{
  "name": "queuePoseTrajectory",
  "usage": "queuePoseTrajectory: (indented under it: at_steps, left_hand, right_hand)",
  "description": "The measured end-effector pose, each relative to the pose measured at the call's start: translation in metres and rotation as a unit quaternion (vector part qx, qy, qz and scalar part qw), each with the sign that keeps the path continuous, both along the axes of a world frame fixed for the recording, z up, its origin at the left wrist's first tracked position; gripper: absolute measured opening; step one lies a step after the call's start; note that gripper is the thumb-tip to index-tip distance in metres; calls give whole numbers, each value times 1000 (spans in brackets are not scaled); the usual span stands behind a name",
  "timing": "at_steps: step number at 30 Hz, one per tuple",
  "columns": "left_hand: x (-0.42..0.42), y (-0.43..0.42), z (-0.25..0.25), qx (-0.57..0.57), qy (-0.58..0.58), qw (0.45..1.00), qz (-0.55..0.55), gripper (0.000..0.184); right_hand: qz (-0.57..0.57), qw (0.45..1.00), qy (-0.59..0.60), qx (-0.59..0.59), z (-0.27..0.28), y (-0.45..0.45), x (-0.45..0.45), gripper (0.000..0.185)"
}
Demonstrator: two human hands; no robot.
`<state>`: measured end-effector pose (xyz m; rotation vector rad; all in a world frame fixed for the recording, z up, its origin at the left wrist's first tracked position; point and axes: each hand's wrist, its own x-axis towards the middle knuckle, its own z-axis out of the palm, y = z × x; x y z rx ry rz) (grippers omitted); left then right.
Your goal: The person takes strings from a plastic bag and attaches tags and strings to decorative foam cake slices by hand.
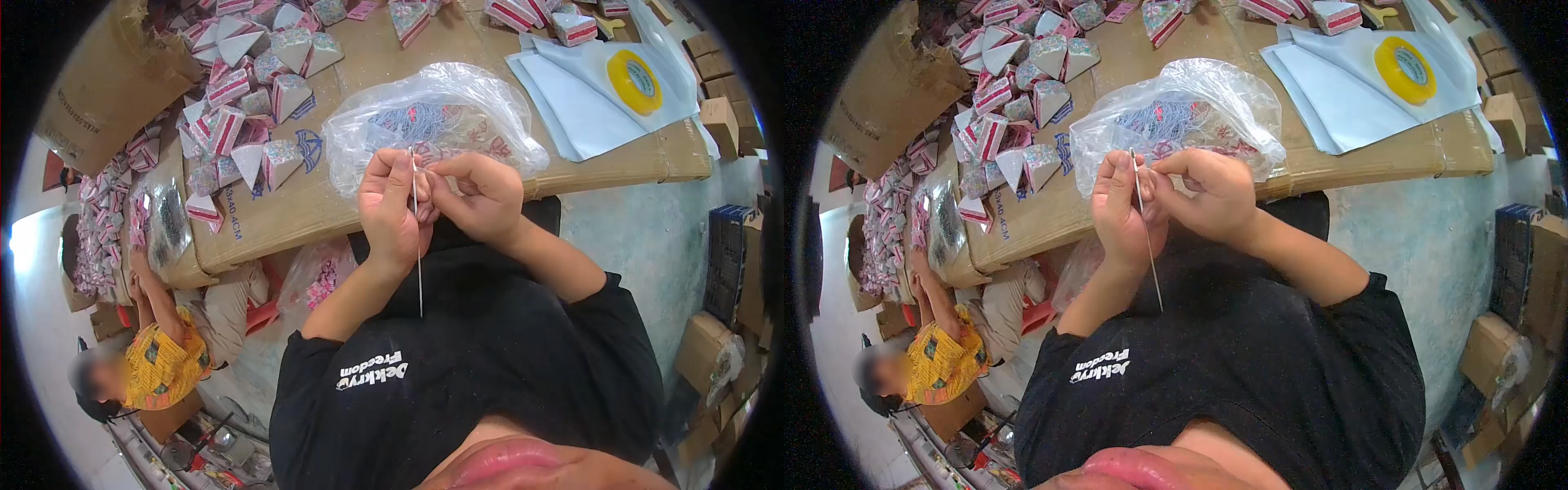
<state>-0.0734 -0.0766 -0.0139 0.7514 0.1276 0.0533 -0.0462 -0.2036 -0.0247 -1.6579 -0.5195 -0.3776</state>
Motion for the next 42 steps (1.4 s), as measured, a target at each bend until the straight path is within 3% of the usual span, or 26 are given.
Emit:
queuePoseTrajectory:
  at_steps: [4, 5, 6, 9, 20, 23, 26, 28, 32, 35, 38, 42]
  left_hand:
    - [0, 0, -2, -4, -25, 999, -22, 15]
    - [0, 0, -1, -6, -20, 999, -34, 15]
    - [-1, 0, -1, -8, -14, 999, -46, 15]
    - [-2, -1, -3, -15, -5, 997, -79, 15]
    - [-2, -5, -1, -34, 6, 992, -121, 16]
    - [-2, -6, 2, -33, 17, 993, -110, 16]
    - [2, -3, 2, -18, -2, 996, -90, 16]
    - [7, 0, -2, 16, -38, 996, -77, 20]
    - [10, 2, 1, 2, -18, 998, -64, 20]
    - [8, 2, -1, 13, -20, 998, -65, 14]
    - [5, 2, -7, 16, -28, 997, -70, 17]
    - [4, 4, -10, 36, -34, 998, -43, 22]
  right_hand:
    - [-27, 999, -13, -31, 6, -8, 10, 12]
    - [-38, 995, -87, -26, 4, -9, 18, 13]
    - [-40, 995, -86, -26, 2, -11, 23, 13]
    - [-53, 966, -225, -116, 13, -19, 37, 14]
    - [-52, 954, -274, -111, 23, -21, 60, 20]
    - [-65, 956, -266, -105, 20, -20, 58, 18]
    - [-82, 978, -184, -59, 17, -19, 49, 13]
    - [-45, 997, -61, -32, 14, -21, 41, 11]
    - [-13, 998, 57, 21, -4, -17, 24, 10]
    - [-23, 997, 76, 13, -4, -17, 19, 10]
    - [-3, 992, 117, 51, -4, -19, 17, 9]
    - [6, 993, 114, 19, -10, -23, 8, 9]
